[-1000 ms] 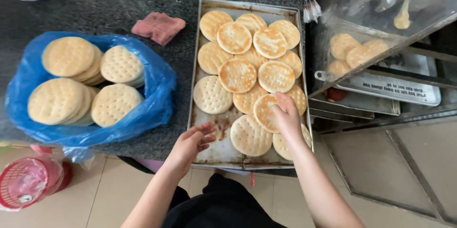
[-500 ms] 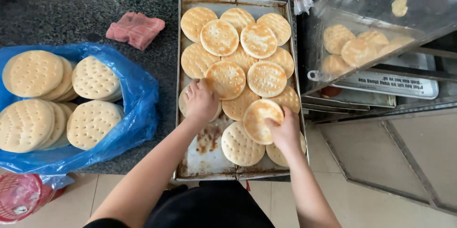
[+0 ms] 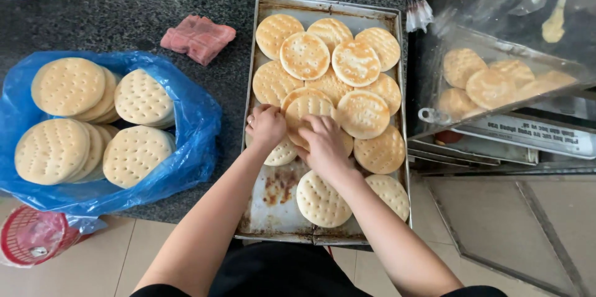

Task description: The person removes a tray of flatbreads from a rack and transfers them one by one into a large blue plastic bag on a counter.

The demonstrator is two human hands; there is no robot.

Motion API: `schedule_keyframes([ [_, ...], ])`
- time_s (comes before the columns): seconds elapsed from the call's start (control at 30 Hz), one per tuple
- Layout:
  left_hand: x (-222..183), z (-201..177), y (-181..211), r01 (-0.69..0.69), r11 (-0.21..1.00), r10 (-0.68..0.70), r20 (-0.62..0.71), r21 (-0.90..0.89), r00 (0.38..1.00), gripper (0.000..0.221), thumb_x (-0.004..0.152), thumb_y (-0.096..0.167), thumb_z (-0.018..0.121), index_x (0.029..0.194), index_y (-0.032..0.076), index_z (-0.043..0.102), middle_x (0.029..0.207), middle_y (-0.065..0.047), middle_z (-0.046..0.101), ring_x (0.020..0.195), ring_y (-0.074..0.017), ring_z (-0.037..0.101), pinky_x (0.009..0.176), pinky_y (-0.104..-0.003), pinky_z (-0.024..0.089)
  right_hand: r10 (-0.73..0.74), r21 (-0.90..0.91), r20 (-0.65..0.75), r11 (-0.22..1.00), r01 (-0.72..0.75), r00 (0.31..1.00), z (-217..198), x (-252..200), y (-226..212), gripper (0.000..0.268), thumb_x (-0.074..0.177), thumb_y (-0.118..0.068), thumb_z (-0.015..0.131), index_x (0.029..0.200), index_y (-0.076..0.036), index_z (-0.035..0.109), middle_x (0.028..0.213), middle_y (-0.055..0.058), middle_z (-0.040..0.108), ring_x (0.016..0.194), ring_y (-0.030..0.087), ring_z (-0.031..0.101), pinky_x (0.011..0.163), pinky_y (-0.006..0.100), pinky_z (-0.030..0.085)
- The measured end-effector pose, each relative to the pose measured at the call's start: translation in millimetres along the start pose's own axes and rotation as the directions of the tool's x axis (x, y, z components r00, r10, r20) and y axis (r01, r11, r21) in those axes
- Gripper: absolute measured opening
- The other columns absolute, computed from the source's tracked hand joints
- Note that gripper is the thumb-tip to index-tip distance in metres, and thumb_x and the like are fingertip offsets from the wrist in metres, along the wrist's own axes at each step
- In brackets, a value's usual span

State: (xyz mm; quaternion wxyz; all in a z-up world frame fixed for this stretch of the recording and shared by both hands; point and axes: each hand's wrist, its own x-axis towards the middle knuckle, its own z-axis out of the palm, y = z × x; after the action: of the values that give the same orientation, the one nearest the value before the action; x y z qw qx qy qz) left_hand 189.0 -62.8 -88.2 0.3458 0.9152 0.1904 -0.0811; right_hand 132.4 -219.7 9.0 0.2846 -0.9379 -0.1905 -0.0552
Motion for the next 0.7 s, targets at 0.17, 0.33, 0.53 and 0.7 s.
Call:
schedule_keyframes([
  [0.17, 2, -6, 3, 0.040, 0.999, -0.042, 0.061, 0.025, 0.997, 0.035, 0.093, 0.036, 0.057, 0.119, 0.020, 0.074, 0.147, -0.005, 0.048, 0.137, -0.0337, 0.037, 0.117, -0.052, 0.022, 0.063, -0.088, 0.100, 0.995, -0.054, 0.993, -16, 20, -2, 0.093, 0.065, -0.031, 0.094, 0.145, -0.012, 0.049, 0.150, 0.019, 0.041, 0.141, 0.041, 0.036, 0.122, 0.059, 0.026],
  [0.33, -11, -9, 18, 0.004, 1.000, -0.004, -0.006, 0.013, 1.000, 0.044, 0.091, 0.042, 0.059, 0.120, 0.011, 0.069, 0.144, -0.013, 0.046, 0.135, -0.0366, 0.036, 0.114, -0.052, 0.021, 0.339, -0.219, 0.464, 0.939, -0.265, 0.818, -12, 42, 8, 0.157, 0.056, -0.062, 0.096, 0.161, -0.016, -0.011, 0.166, 0.028, -0.006, 0.153, 0.048, -0.001, 0.122, 0.067, 0.006],
  [0.53, -17, -9, 27, 0.085, 0.991, -0.085, 0.007, -0.102, 0.996, 0.047, 0.098, 0.044, 0.050, 0.126, 0.010, 0.065, 0.128, -0.017, 0.065, 0.125, -0.0379, 0.056, 0.113, -0.051, 0.034, 0.429, -0.269, 0.496, 0.902, -0.336, 0.755, -26, 62, 1, 0.157, 0.050, -0.056, 0.100, 0.160, -0.020, -0.006, 0.165, 0.022, 0.006, 0.152, 0.044, 0.014, 0.122, 0.062, 0.016],
  [0.7, -35, -25, 37, 0.021, 0.906, 0.008, 0.067, -0.422, 0.998, 0.067, 0.090, 0.048, 0.066, 0.133, -0.001, 0.049, 0.118, -0.024, 0.068, 0.110, -0.0367, 0.069, 0.098, -0.045, 0.052, 0.188, -0.059, 0.314, 0.982, -0.178, 0.931, 11, 41, 41, 0.154, 0.051, -0.045, 0.101, 0.163, -0.015, 0.000, 0.155, 0.028, 0.023, 0.142, 0.047, 0.028, 0.120, 0.058, 0.026],
])
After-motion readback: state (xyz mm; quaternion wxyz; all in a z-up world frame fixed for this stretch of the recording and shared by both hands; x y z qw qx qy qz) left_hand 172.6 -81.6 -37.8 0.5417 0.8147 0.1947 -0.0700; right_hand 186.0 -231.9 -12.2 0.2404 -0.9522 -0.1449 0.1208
